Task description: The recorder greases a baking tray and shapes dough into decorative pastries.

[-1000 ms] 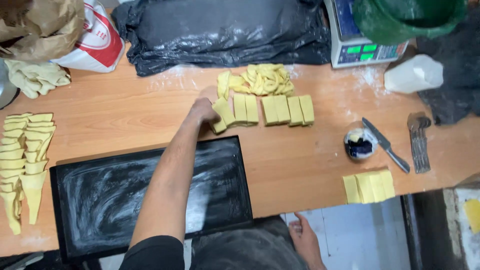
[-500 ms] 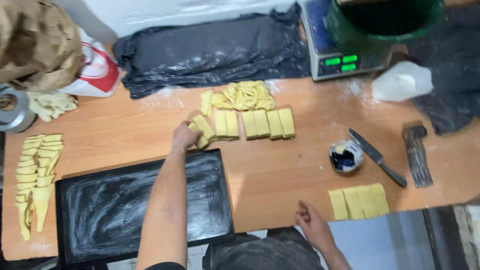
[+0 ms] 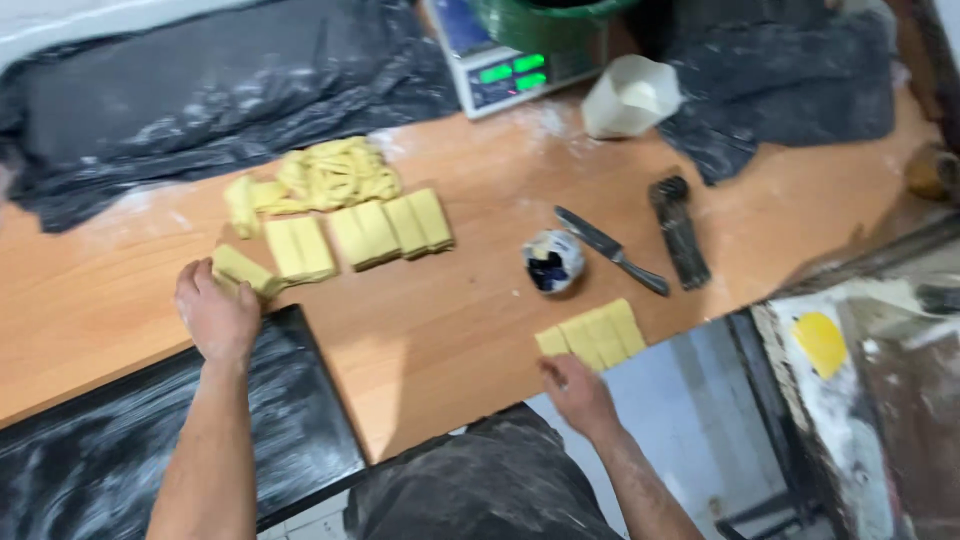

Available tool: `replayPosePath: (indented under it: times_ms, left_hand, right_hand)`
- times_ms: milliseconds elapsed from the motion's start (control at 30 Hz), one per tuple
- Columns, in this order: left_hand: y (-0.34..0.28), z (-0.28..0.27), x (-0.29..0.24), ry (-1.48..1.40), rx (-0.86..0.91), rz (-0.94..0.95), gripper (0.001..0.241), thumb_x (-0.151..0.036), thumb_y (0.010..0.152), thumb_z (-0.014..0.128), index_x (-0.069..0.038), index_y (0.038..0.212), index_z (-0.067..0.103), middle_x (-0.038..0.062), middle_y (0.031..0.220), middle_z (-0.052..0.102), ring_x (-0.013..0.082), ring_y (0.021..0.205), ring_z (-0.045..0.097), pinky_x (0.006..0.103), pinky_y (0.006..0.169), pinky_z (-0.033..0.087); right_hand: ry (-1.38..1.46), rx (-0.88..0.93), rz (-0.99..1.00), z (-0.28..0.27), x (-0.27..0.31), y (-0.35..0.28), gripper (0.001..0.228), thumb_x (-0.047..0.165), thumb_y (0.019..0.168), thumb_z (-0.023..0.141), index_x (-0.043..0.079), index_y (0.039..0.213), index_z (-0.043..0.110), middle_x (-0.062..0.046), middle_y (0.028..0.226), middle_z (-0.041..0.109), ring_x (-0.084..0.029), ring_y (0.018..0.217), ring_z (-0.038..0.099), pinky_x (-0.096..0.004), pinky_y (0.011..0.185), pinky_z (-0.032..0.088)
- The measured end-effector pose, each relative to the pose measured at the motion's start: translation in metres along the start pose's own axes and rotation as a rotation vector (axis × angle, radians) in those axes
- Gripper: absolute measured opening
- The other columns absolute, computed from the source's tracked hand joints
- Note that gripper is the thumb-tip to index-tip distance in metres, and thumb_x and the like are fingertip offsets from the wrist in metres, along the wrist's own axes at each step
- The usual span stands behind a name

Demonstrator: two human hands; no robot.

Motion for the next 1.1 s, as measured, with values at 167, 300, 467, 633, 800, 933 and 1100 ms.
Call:
replayPosePath:
  times_ms: [167,300,467,633,800,933,1100]
  left_hand:
    - [-0.056,-0.017,-0.144,-0.518,0.464,-0.033,0.026,-0.025,0.103,0.063,-0.005,0.119,0.068,0.018,0.109,0.071,0.0317,0.099,0.070,0.0452,0.089,0.058]
    - [-0.129,0.008,-0.259,-0.739,1.026,0.092,0.029,-0.026,0.093,0.063,-0.013,0.115,0.075,0.011,0.119,0.074,0.0284,0.114,0.069,0.0408,0.101,0.054]
    - [-0.147,-0.011,-0.355,-0.671,1.130,0.325,0.040,-0.027,0.093,0.065,-0.008,0.128,0.063,0.015,0.134,0.061,0.0350,0.125,0.058,0.0450,0.107,0.046]
    - [-0.165,0.002,-0.389,-0.681,1.038,0.421,0.044,-0.022,0.092,0.063,-0.007,0.133,0.058,0.016,0.138,0.058,0.0352,0.130,0.055,0.0442,0.110,0.045]
    - [-0.167,-0.006,-0.386,-0.633,1.108,0.394,0.053,-0.020,0.085,0.067,-0.005,0.134,0.054,0.016,0.143,0.052,0.0366,0.131,0.051,0.0447,0.109,0.043]
    - [-0.159,-0.012,-0.366,-0.620,1.103,0.364,0.052,-0.024,0.088,0.068,-0.007,0.135,0.055,0.016,0.142,0.053,0.0368,0.130,0.052,0.0450,0.109,0.044]
    - [-0.152,-0.017,-0.343,-0.569,1.151,0.186,0.050,-0.029,0.092,0.065,-0.010,0.137,0.055,0.012,0.138,0.058,0.0304,0.124,0.061,0.0430,0.104,0.050]
  right_hand:
    - [0.055,-0.459,0.311,-0.079,-0.071,0.012,0.043,0.033,0.097,0.062,0.010,0.134,0.061,-0.013,0.128,0.062,-0.026,0.117,0.062,-0.042,0.096,0.052]
    - [0.071,-0.465,0.332,-0.089,-0.127,0.041,0.056,0.039,0.094,0.067,0.007,0.139,0.057,-0.017,0.136,0.058,-0.031,0.123,0.058,-0.044,0.101,0.049]
    - [0.176,-0.333,0.306,-0.102,-0.116,0.059,0.058,0.041,0.091,0.072,0.006,0.136,0.062,-0.016,0.129,0.066,-0.029,0.116,0.065,-0.042,0.100,0.053]
    - [0.416,-0.149,0.367,-0.104,-0.120,0.071,0.071,0.037,0.077,0.085,0.002,0.134,0.061,-0.016,0.125,0.072,-0.026,0.114,0.071,-0.040,0.097,0.057]
    - [0.158,-0.148,0.207,-0.106,-0.119,0.065,0.067,0.032,0.084,0.084,0.002,0.137,0.057,-0.017,0.134,0.061,-0.029,0.121,0.060,-0.040,0.100,0.050]
    - [0.545,-0.136,0.254,-0.086,-0.166,0.069,0.063,0.026,0.085,0.078,0.002,0.140,0.055,-0.013,0.130,0.067,-0.025,0.119,0.065,-0.040,0.100,0.052]
    - [1.450,-0.265,0.149,-0.094,-0.164,0.057,0.045,0.023,0.098,0.055,0.001,0.137,0.057,-0.012,0.122,0.067,-0.025,0.113,0.064,-0.042,0.100,0.053]
Point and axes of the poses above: each hand's wrist, its own y-axis towards the middle knuckle, its own z-axis out of the palm, x = y × z, the point moved 4 cm from there along y, towards the middle knuckle
